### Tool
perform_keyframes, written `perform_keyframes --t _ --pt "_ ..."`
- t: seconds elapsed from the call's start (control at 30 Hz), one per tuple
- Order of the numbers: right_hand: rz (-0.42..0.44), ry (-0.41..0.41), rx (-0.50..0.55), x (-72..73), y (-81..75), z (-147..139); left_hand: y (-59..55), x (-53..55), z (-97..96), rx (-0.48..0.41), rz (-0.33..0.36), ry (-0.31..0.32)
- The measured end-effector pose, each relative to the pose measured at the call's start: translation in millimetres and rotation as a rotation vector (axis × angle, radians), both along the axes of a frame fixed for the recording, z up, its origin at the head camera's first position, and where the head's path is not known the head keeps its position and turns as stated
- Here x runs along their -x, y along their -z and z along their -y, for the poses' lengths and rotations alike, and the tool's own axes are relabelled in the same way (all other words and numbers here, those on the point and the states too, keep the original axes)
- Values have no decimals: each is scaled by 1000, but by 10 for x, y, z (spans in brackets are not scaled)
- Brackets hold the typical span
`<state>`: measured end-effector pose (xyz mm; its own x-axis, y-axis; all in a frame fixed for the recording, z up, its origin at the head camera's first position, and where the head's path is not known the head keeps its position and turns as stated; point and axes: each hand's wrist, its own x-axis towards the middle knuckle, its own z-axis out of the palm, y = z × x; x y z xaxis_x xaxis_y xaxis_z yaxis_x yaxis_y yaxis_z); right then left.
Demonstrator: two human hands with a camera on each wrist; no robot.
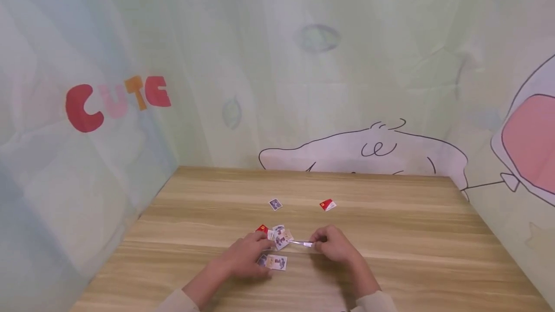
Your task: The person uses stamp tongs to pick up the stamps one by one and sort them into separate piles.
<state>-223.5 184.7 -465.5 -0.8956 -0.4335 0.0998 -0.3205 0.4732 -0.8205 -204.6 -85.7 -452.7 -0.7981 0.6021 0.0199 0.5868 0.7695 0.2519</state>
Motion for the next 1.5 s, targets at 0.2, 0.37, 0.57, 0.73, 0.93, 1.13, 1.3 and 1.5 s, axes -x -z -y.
perform_keyframes --t 0.2,0.37,0.57,0.73,0.93,1.13,1.3,1.5 --pt "-5 -9 -15 -35 37 -96 1 -21 29 -14 14 -2" --pt "-8 26 -27 -28 44 -213 0 -5 90 -24 23 -25" --pt "-1 56 5 -29 23 -321 4 32 182 -32 6 -23" --pt "-5 88 -6 -44 45 -395 10 31 257 -51 5 -29" --pt "-7 117 -15 -77 52 -502 0 -14 294 -54 57 -56" --pt "21 148 1 -86 37 -634 -46 -128 287 -28 55 -40" --pt "50 177 19 -78 45 -735 -75 -192 281 -9 46 -37" --pt "37 218 10 -71 80 -863 -40 -257 252 2 75 -14"
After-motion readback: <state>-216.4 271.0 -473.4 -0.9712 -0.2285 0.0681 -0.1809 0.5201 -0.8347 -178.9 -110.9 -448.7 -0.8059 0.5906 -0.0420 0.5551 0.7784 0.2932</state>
